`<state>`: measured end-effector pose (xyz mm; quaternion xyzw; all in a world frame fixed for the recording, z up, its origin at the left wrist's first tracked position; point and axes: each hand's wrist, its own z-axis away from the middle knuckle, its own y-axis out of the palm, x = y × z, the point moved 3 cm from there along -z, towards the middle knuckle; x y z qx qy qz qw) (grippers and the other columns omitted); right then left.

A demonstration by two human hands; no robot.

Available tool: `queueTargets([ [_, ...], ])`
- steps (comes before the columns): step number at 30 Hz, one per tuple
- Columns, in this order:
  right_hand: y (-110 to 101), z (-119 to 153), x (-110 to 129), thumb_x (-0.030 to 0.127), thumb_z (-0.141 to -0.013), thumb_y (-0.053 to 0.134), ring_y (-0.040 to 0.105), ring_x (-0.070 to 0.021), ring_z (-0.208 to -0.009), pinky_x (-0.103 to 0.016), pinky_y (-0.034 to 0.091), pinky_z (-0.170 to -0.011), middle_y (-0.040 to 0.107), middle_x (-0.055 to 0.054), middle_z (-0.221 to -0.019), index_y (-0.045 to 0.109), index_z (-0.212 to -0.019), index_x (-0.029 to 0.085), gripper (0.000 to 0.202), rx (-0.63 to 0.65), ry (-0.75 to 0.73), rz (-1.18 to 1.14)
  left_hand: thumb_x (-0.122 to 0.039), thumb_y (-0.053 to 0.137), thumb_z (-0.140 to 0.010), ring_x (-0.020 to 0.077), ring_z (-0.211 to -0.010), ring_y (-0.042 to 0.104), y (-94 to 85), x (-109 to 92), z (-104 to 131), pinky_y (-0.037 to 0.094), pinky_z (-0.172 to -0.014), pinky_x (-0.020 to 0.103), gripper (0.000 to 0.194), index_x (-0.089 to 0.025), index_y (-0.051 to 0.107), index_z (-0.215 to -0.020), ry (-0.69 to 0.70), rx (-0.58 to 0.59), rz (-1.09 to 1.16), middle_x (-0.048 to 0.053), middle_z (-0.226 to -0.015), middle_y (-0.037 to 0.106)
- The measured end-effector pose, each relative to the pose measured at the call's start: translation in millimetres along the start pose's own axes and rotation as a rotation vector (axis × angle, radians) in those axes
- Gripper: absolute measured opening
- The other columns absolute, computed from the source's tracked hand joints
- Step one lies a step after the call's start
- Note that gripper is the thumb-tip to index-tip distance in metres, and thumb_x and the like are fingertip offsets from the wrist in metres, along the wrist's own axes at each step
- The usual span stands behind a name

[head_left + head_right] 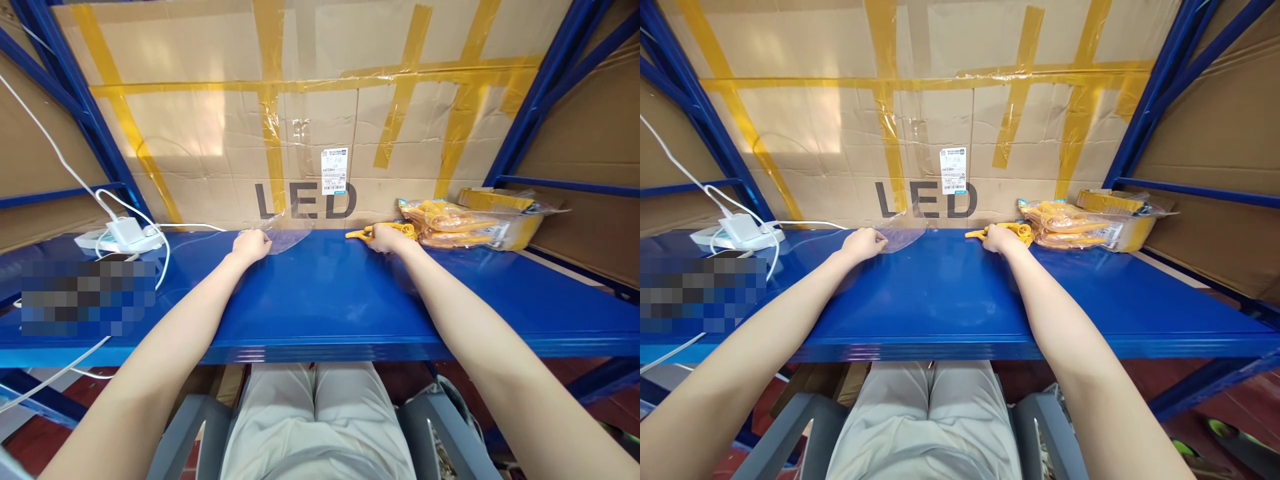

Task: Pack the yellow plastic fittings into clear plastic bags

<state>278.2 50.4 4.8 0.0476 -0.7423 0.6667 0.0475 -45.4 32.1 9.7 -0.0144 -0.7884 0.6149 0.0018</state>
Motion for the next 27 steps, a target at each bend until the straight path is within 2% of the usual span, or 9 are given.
queueTargets([
  [2, 1, 2, 2, 0.047, -0.087, 0.055, 0.067, -0.0248, -0.071, -0.032, 0.050, -0.063, 0.071, -0.016, -0.083, 0.066, -0.108, 0.010, 0.044, 0.062, 0.027, -0.031, -0.034, 0.049, -0.085, 0.0293, -0.107, 0.063, 0.8, -1, 1, 0.050, -0.085, 0.033, 0.036, -0.019, 0.071, -0.110, -0.094, -0.027, -0.076, 0.013, -0.115, 0.069],
  [4, 1, 4, 4, 0.045, -0.087, 0.054, 0.066, -0.0236, -0.063, -0.031, 0.049, -0.058, 0.071, -0.015, -0.078, 0.067, -0.106, 0.010, 0.042, 0.106, 0.035, -0.040, -0.036, 0.049, -0.085, 0.0306, -0.110, 0.062, 6.1, 1, 0, 0.050, -0.086, 0.035, 0.041, -0.016, 0.068, -0.114, -0.144, 0.006, -0.128, 0.016, -0.119, 0.066],
  [10, 2, 5, 6, 0.035, -0.082, 0.063, 0.067, -0.0233, -0.067, -0.029, 0.047, -0.059, 0.070, -0.011, -0.077, 0.069, -0.102, 0.012, 0.031, 0.091, -0.001, -0.029, -0.044, 0.035, -0.091, 0.0258, -0.118, 0.058, 27.9, 20, -13, 0.044, -0.096, 0.031, 0.050, -0.017, 0.065, -0.120, -0.056, 0.142, -0.128, 0.012, -0.127, 0.063],
  [12, 2, 3, 5, 0.034, -0.080, 0.065, 0.067, -0.0233, -0.069, -0.029, 0.047, -0.061, 0.070, -0.011, -0.079, 0.070, -0.100, 0.013, 0.029, 0.054, -0.003, -0.073, -0.046, 0.032, -0.092, 0.0254, -0.124, 0.053, 33.0, 25, -17, 0.041, -0.100, 0.031, 0.055, -0.017, 0.059, -0.130, -0.034, 0.188, -0.097, 0.011, -0.135, 0.058],
  [15, -1, 0, 4, 0.031, -0.077, 0.068, 0.067, -0.0241, -0.074, -0.029, 0.048, -0.065, 0.071, -0.010, -0.084, 0.071, -0.099, 0.013, 0.028, -0.057, 0.011, -0.151, -0.054, 0.027, -0.092, 0.0295, -0.134, 0.042, 38.1, 29, -19, 0.036, -0.107, 0.037, 0.067, -0.015, 0.043, -0.144, -0.043, 0.237, -0.072, 0.014, -0.147, 0.043],
  [19, -7, 0, 8, 0.025, -0.080, 0.064, 0.067, -0.0224, -0.080, -0.028, 0.049, -0.073, 0.072, -0.009, -0.084, 0.073, -0.100, 0.013, 0.025, -0.168, -0.025, -0.290, -0.066, 0.025, -0.087, 0.0339, -0.140, 0.031, 42.8, 32, -21, 0.029, -0.111, 0.046, 0.080, -0.016, 0.032, -0.149, -0.075, 0.268, -0.036, 0.016, -0.154, 0.029],
  [23, -8, 2, 17, 0.023, -0.082, 0.063, 0.066, -0.0180, -0.079, -0.027, 0.048, -0.076, 0.072, -0.008, -0.088, 0.069, -0.111, 0.012, 0.032, -0.216, -0.124, -0.475, -0.069, 0.028, -0.084, 0.0331, -0.139, 0.032, 44.2, 37, -24, 0.029, -0.111, 0.045, 0.082, -0.018, 0.034, -0.149, -0.024, 0.274, -0.004, 0.013, -0.153, 0.032],
  [27, -1, 5, 32, 0.025, -0.080, 0.065, 0.065, -0.0168, -0.079, -0.026, 0.049, -0.076, 0.072, -0.006, -0.087, 0.070, -0.109, 0.012, 0.032, -0.178, -0.250, -0.547, -0.067, 0.033, -0.083, 0.0309, -0.138, 0.036, 39.0, 36, -24, 0.031, -0.111, 0.040, 0.080, -0.018, 0.039, -0.146, 0.047, 0.290, 0.020, 0.010, -0.151, 0.036],
])
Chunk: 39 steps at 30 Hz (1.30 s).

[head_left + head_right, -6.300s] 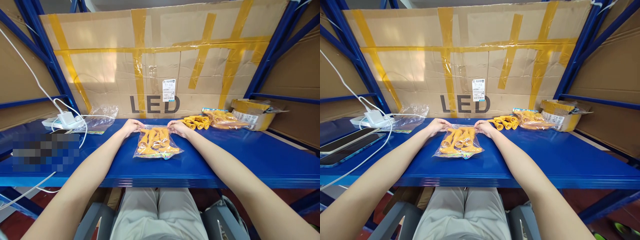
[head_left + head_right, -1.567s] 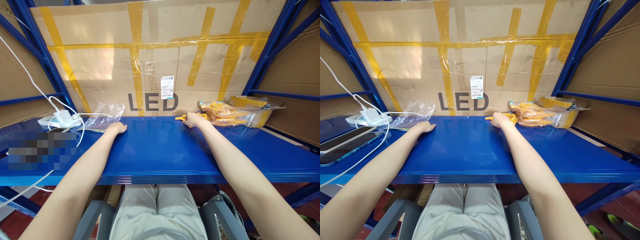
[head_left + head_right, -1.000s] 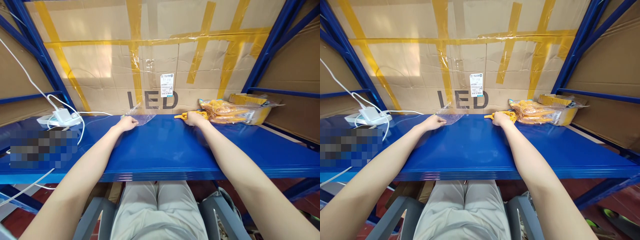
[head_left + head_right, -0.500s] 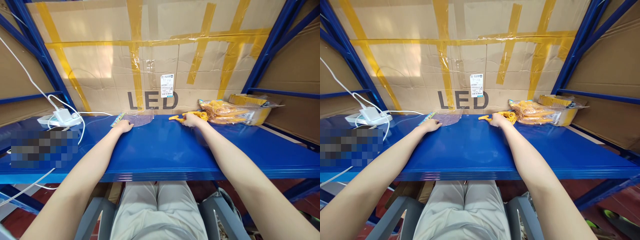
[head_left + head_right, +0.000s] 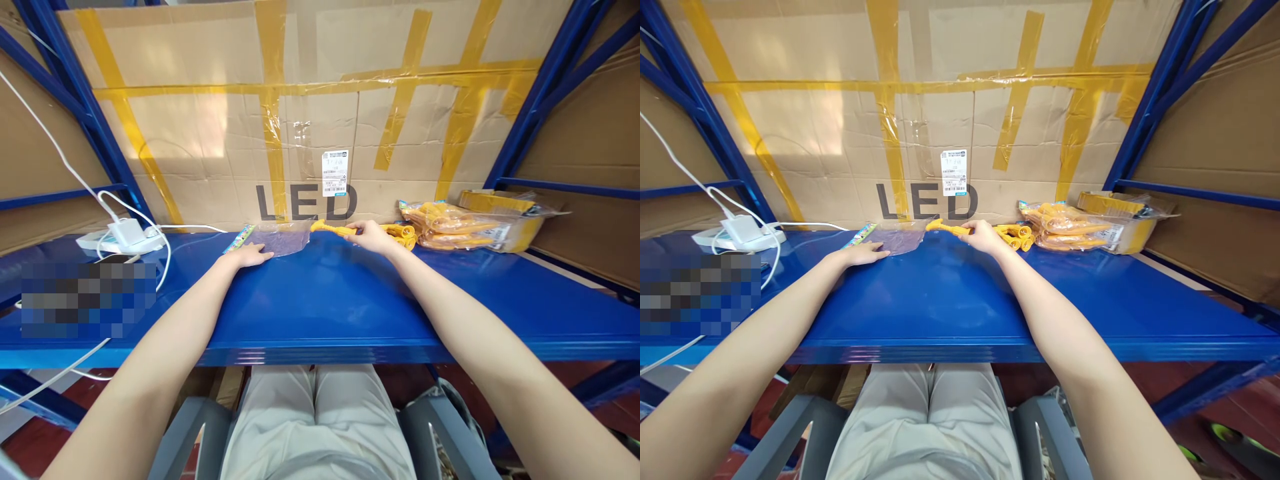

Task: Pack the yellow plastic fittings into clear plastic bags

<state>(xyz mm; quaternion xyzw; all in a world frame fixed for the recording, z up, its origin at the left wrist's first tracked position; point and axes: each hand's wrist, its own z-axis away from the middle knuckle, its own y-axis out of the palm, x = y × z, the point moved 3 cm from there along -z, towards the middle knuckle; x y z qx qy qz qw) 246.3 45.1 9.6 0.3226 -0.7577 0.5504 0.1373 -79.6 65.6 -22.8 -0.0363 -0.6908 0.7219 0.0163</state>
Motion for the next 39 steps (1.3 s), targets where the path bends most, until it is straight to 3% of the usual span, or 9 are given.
queueTargets([
  [8, 17, 7, 13, 0.024, -0.077, 0.067, 0.065, -0.0162, -0.079, -0.023, 0.048, -0.072, 0.072, -0.003, -0.090, 0.070, -0.110, 0.014, 0.034, 0.199, -0.080, 0.072, -0.050, 0.034, -0.086, 0.0224, -0.141, 0.030, -8.9, -16, 15, 0.026, -0.113, 0.030, 0.075, -0.009, 0.033, -0.148, 0.043, 0.094, 0.013, 0.010, -0.155, 0.028],
  [16, 16, 9, 6, 0.023, -0.077, 0.064, 0.063, -0.0131, -0.071, -0.020, 0.047, -0.064, 0.072, -0.002, -0.080, 0.071, -0.103, 0.016, 0.028, 0.337, -0.056, 0.048, -0.034, 0.038, -0.083, 0.0208, -0.134, 0.043, -9.9, -21, 13, 0.032, -0.109, 0.027, 0.063, -0.012, 0.044, -0.142, 0.092, 0.052, -0.009, 0.009, -0.148, 0.042],
  [21, 13, 9, 3, 0.024, -0.073, 0.067, 0.062, -0.0117, -0.065, -0.019, 0.047, -0.060, 0.070, -0.001, -0.074, 0.072, -0.094, 0.016, 0.023, 0.376, -0.014, 0.021, -0.018, 0.040, -0.074, 0.0159, -0.129, 0.049, -9.7, -21, 12, 0.035, -0.107, 0.023, 0.064, -0.018, 0.052, -0.137, 0.167, 0.017, 0.045, 0.002, -0.142, 0.051],
  [25, 12, 10, 5, 0.025, -0.071, 0.070, 0.061, -0.0118, -0.064, -0.020, 0.047, -0.060, 0.069, -0.001, -0.073, 0.071, -0.091, 0.016, 0.022, 0.402, -0.011, 0.012, -0.013, 0.042, -0.069, 0.0164, -0.124, 0.054, -11.6, -22, 13, 0.039, -0.104, 0.020, 0.063, -0.020, 0.060, -0.129, 0.143, -0.032, 0.069, 0.000, -0.135, 0.058],
  [29, 15, 11, 9, 0.023, -0.072, 0.068, 0.061, -0.0123, -0.066, -0.021, 0.048, -0.063, 0.070, -0.002, -0.075, 0.072, -0.092, 0.016, 0.022, 0.394, -0.053, 0.012, -0.021, 0.041, -0.081, 0.0198, -0.122, 0.056, -13.2, -30, 18, 0.039, -0.104, 0.024, 0.051, -0.018, 0.060, -0.128, 0.098, -0.115, 0.082, 0.004, -0.134, 0.058],
  [34, 24, 12, 18, 0.023, -0.074, 0.067, 0.063, -0.0129, -0.070, -0.020, 0.047, -0.064, 0.072, -0.001, -0.079, 0.073, -0.092, 0.017, 0.020, 0.384, -0.122, 0.011, -0.038, 0.032, -0.092, 0.0223, -0.123, 0.054, -12.3, -48, 25, 0.040, -0.103, 0.028, 0.049, -0.016, 0.058, -0.128, 0.152, -0.161, 0.105, 0.007, -0.136, 0.057],
  [39, 26, 16, 31, 0.026, -0.075, 0.069, 0.064, -0.0147, -0.073, -0.021, 0.046, -0.063, 0.073, -0.002, -0.082, 0.074, -0.092, 0.016, 0.020, 0.323, -0.112, 0.046, -0.055, 0.033, -0.091, 0.0253, -0.106, 0.064, -10.8, -62, 28, 0.048, -0.087, 0.031, 0.052, -0.018, 0.062, -0.113, 0.188, -0.198, 0.139, 0.009, -0.114, 0.069],
])
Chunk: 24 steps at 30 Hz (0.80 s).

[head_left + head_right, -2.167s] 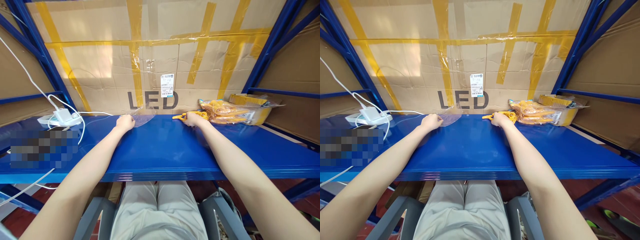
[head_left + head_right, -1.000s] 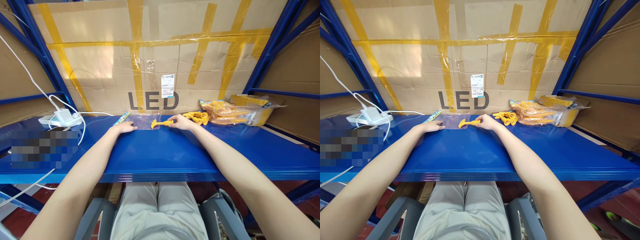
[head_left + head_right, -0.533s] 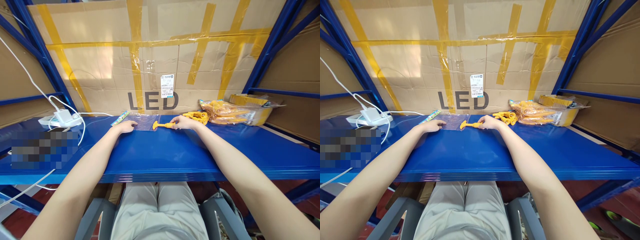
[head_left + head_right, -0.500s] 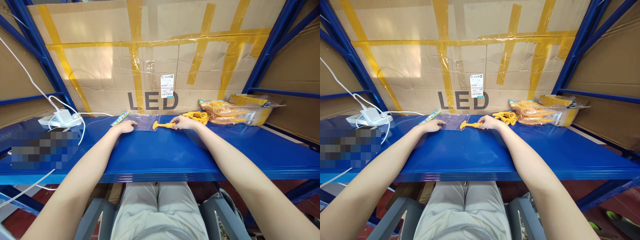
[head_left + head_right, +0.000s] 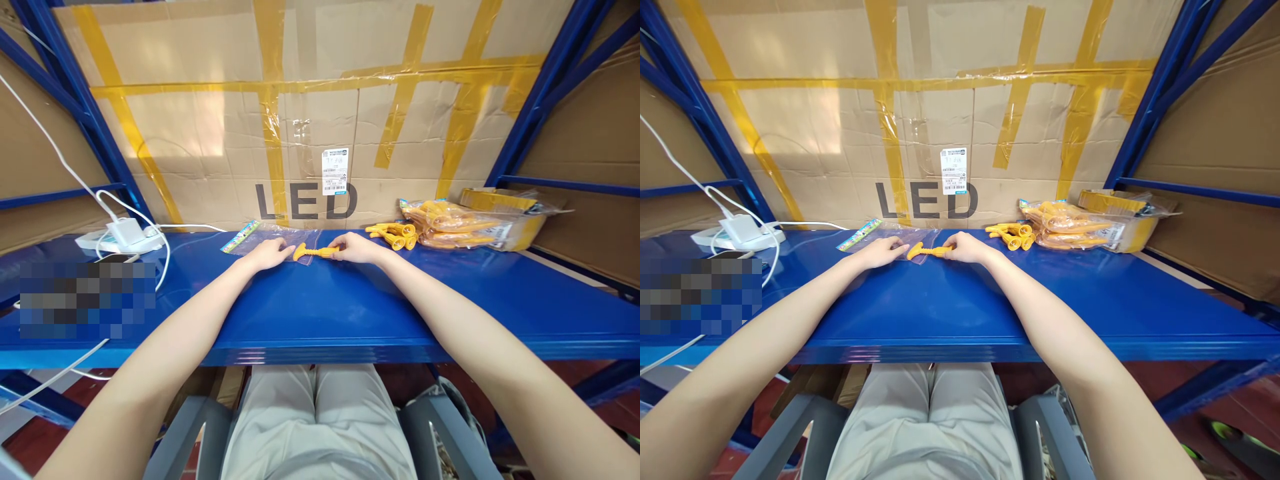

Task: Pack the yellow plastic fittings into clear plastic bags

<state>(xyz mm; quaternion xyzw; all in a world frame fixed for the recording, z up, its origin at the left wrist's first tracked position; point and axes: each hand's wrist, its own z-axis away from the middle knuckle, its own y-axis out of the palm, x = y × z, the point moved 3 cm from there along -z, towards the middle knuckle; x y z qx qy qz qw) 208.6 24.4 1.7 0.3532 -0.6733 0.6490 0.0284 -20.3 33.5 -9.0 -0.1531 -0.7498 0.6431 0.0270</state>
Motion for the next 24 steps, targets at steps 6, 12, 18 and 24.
queueTargets([
  [6, 1, -2, 6, 0.027, -0.078, 0.065, 0.062, -0.0148, -0.070, -0.022, 0.043, -0.061, 0.072, -0.004, -0.084, 0.073, -0.092, 0.014, 0.021, -0.125, -0.014, 0.097, -0.071, 0.041, -0.080, 0.0290, -0.089, 0.067, -3.7, -13, 6, 0.049, -0.070, 0.033, 0.058, -0.019, 0.062, -0.094, -0.022, -0.094, -0.049, 0.011, -0.097, 0.071],
  [12, 5, -4, 8, 0.030, -0.078, 0.066, 0.062, -0.0152, -0.072, -0.022, 0.043, -0.065, 0.072, -0.005, -0.085, 0.073, -0.096, 0.014, 0.025, -0.133, -0.070, 0.104, -0.067, 0.043, -0.080, 0.0299, -0.088, 0.067, -4.7, -25, 11, 0.049, -0.070, 0.034, 0.051, -0.021, 0.063, -0.083, -0.071, -0.125, -0.116, 0.010, -0.090, 0.072],
  [18, 7, 0, 10, 0.027, -0.071, 0.074, 0.061, -0.0132, -0.071, -0.021, 0.044, -0.066, 0.069, -0.002, -0.083, 0.069, -0.108, 0.014, 0.040, 0.007, -0.082, 0.064, -0.039, 0.048, -0.080, 0.0305, -0.091, 0.067, -2.9, -36, 13, 0.049, -0.072, 0.036, 0.027, -0.020, 0.065, -0.089, 0.043, -0.093, -0.199, 0.011, -0.093, 0.071],
  [24, 6, -2, 9, 0.029, -0.073, 0.072, 0.059, -0.0130, -0.069, -0.022, 0.043, -0.066, 0.067, -0.001, -0.078, 0.070, -0.106, 0.014, 0.036, -0.049, -0.111, 0.036, -0.028, 0.047, -0.080, 0.0287, -0.092, 0.066, -3.1, -43, 13, 0.050, -0.074, 0.035, 0.022, -0.019, 0.065, -0.089, 0.051, -0.111, -0.187, 0.012, -0.093, 0.071],
])
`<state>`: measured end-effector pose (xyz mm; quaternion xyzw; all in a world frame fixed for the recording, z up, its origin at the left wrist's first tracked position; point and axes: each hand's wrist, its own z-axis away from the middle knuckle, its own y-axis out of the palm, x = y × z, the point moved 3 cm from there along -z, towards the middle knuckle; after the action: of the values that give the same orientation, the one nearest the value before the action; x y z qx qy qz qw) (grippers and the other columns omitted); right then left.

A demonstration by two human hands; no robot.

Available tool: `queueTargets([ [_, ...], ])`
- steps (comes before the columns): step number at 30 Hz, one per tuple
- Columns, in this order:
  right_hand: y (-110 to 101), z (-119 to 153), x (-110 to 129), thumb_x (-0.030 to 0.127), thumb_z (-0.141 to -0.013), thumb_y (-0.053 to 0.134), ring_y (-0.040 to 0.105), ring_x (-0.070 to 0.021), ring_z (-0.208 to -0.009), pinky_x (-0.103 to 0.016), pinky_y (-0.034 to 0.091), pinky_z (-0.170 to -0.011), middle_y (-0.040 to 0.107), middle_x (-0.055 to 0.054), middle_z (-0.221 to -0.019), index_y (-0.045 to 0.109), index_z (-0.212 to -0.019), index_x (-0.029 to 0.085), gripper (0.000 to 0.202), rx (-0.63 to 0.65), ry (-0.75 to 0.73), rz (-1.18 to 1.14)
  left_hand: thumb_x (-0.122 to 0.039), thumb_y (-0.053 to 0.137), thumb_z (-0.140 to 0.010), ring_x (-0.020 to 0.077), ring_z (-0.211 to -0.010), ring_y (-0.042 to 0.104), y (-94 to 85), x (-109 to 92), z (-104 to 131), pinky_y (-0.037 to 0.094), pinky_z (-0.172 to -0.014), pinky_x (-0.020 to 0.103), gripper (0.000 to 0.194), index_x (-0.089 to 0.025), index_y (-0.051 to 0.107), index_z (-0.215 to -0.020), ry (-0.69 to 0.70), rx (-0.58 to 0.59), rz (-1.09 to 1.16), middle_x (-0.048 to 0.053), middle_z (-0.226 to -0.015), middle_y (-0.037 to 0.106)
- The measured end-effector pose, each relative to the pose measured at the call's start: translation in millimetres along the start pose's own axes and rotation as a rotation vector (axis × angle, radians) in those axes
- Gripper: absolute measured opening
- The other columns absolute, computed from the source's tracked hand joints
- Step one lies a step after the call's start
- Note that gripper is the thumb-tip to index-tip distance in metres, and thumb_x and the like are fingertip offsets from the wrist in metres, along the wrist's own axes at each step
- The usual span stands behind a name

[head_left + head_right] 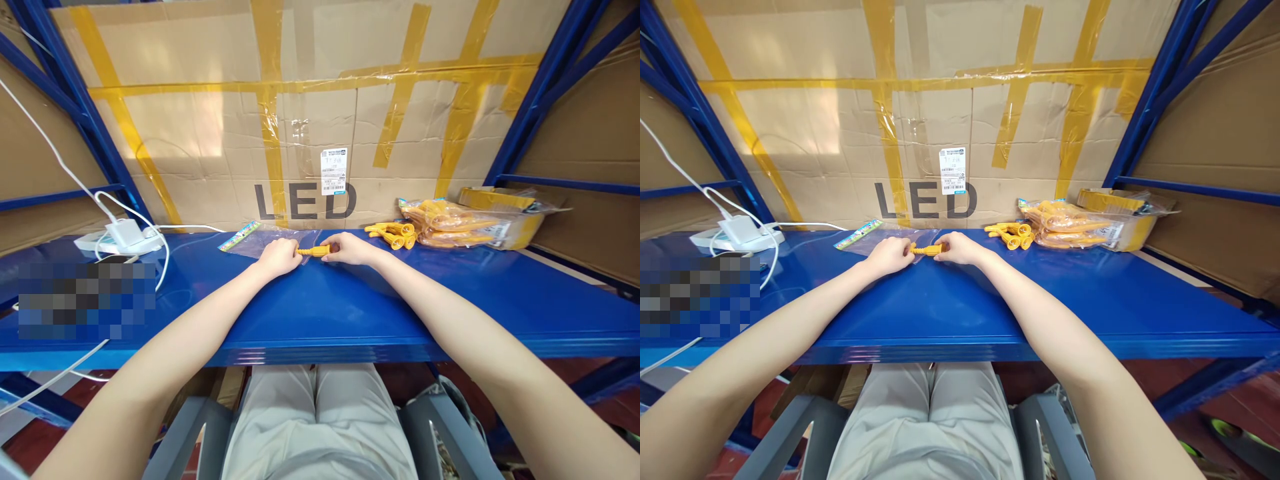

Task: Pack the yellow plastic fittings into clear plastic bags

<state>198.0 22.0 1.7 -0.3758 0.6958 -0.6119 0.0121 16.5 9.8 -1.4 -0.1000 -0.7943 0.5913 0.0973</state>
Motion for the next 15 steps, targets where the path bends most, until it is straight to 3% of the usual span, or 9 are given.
queueTargets([
  [4, -1, -3, 1, 0.032, -0.075, 0.071, 0.060, -0.0135, -0.071, -0.023, 0.043, -0.068, 0.067, -0.002, -0.078, 0.069, -0.108, 0.013, 0.038, -0.074, -0.009, 0.003, -0.026, 0.046, -0.082, 0.0283, -0.091, 0.066, -2.4, -2, 0, 0.050, -0.076, 0.035, 0.021, -0.019, 0.064, -0.088, 0.022, -0.046, 0.038, 0.011, -0.093, 0.071],
  [9, 0, -5, 6, 0.031, -0.073, 0.072, 0.061, -0.0154, -0.077, -0.024, 0.043, -0.070, 0.069, -0.005, -0.086, 0.069, -0.106, 0.012, 0.038, -0.162, 0.039, 0.045, -0.023, 0.045, -0.082, 0.0238, -0.084, 0.066, -4.0, -12, 4, 0.049, -0.075, 0.032, 0.019, -0.019, 0.063, -0.085, 0.149, -0.099, 0.131, 0.008, -0.089, 0.070],
  [13, 7, -4, 13, 0.032, -0.073, 0.073, 0.063, -0.0178, -0.082, -0.024, 0.044, -0.071, 0.070, -0.005, -0.089, 0.071, -0.101, 0.014, 0.034, -0.104, 0.065, 0.083, -0.026, 0.045, -0.083, 0.0222, -0.090, 0.066, -4.7, -15, 6, 0.048, -0.082, 0.031, 0.020, -0.019, 0.064, -0.086, 0.251, -0.123, 0.198, 0.007, -0.093, 0.071],
  [15, 11, -3, 14, 0.032, -0.073, 0.073, 0.065, -0.0198, -0.086, -0.025, 0.045, -0.074, 0.071, -0.006, -0.094, 0.071, -0.101, 0.014, 0.034, -0.044, 0.063, 0.089, -0.031, 0.044, -0.085, 0.0232, -0.096, 0.065, -7.2, -8, 3, 0.048, -0.086, 0.032, 0.024, -0.019, 0.065, -0.086, 0.229, -0.120, 0.196, 0.007, -0.098, 0.071],
])
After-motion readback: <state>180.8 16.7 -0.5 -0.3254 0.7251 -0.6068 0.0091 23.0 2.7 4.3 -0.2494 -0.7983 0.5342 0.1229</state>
